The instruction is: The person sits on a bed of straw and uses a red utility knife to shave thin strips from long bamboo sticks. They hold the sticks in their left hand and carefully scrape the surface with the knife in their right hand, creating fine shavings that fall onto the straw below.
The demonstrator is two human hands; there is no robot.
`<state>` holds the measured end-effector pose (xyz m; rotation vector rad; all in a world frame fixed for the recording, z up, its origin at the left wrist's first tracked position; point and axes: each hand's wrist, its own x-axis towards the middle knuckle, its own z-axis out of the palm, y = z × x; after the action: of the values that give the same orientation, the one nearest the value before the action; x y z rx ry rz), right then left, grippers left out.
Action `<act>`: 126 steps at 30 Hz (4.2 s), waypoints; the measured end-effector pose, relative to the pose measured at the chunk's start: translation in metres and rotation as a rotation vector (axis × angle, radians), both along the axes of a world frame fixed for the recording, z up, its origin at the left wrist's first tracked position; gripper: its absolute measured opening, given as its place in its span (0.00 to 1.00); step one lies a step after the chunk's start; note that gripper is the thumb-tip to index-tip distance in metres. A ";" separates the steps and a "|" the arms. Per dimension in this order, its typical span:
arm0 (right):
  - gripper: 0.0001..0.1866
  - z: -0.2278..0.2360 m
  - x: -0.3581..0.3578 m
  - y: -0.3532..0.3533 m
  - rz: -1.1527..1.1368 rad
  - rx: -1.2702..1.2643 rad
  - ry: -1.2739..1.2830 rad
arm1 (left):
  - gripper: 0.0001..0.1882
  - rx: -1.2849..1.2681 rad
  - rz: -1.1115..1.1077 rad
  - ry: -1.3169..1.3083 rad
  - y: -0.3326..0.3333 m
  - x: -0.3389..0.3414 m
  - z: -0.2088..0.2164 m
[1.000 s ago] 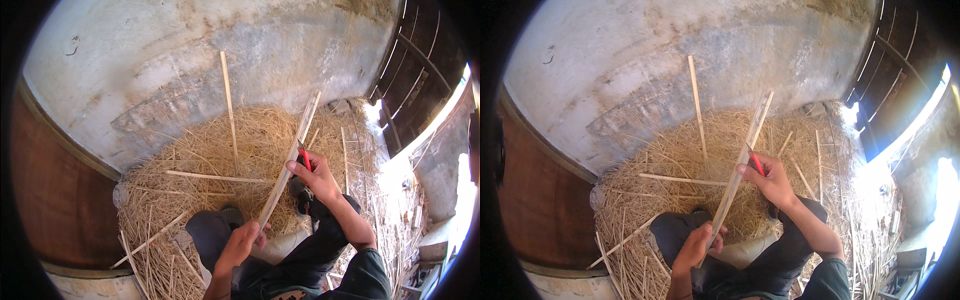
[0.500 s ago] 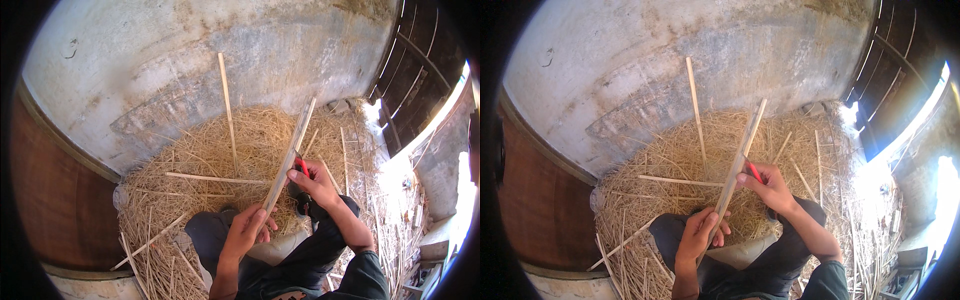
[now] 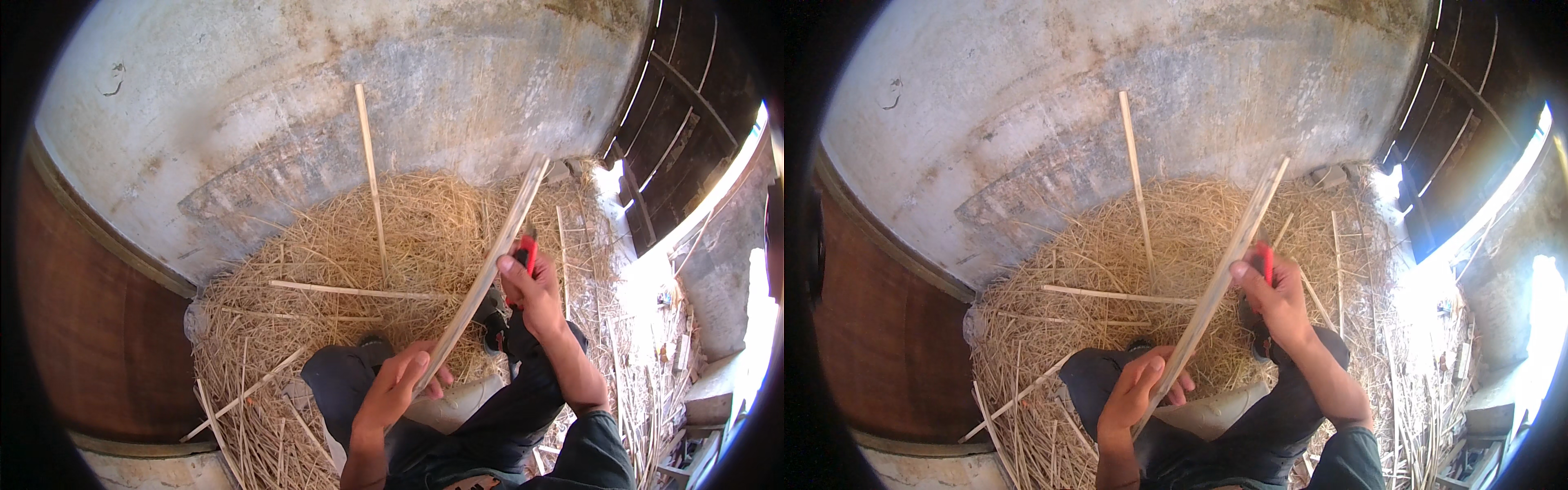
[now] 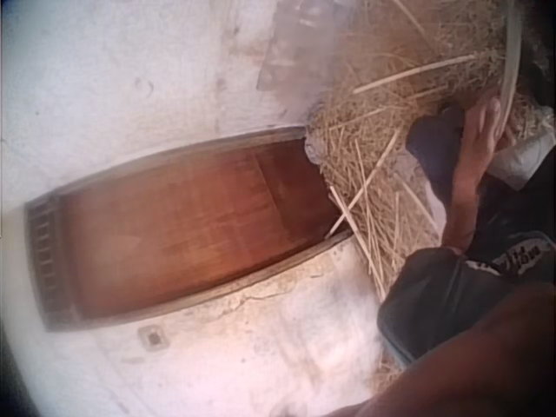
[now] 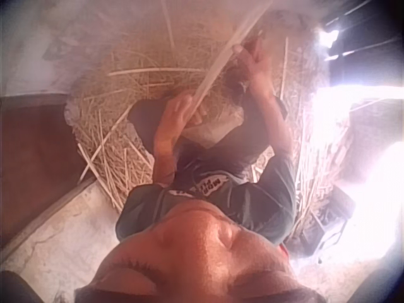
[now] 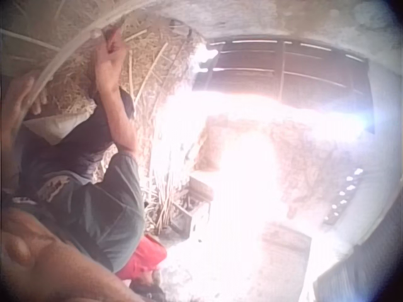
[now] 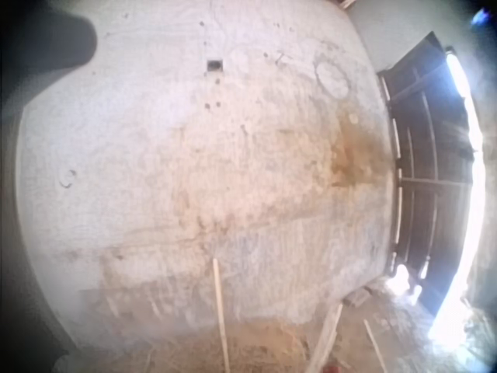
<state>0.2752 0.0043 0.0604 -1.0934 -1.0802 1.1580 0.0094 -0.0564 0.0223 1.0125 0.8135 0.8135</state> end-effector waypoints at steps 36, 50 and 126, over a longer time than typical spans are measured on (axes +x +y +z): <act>0.18 -0.009 -0.037 -0.027 -0.056 0.763 -1.112 | 0.22 0.350 0.340 0.518 -0.006 0.020 0.030; 0.16 -0.010 -0.033 -0.021 -0.133 0.772 -1.059 | 0.23 0.319 0.316 0.511 -0.013 0.017 0.026; 0.15 -0.011 -0.037 -0.019 -0.117 0.738 -1.112 | 0.12 0.578 0.460 0.513 0.003 0.027 0.024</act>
<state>0.2382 -0.0150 0.0490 -1.1381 -2.0252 -0.1058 0.0360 -0.0534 0.0463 1.6158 1.3211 1.2470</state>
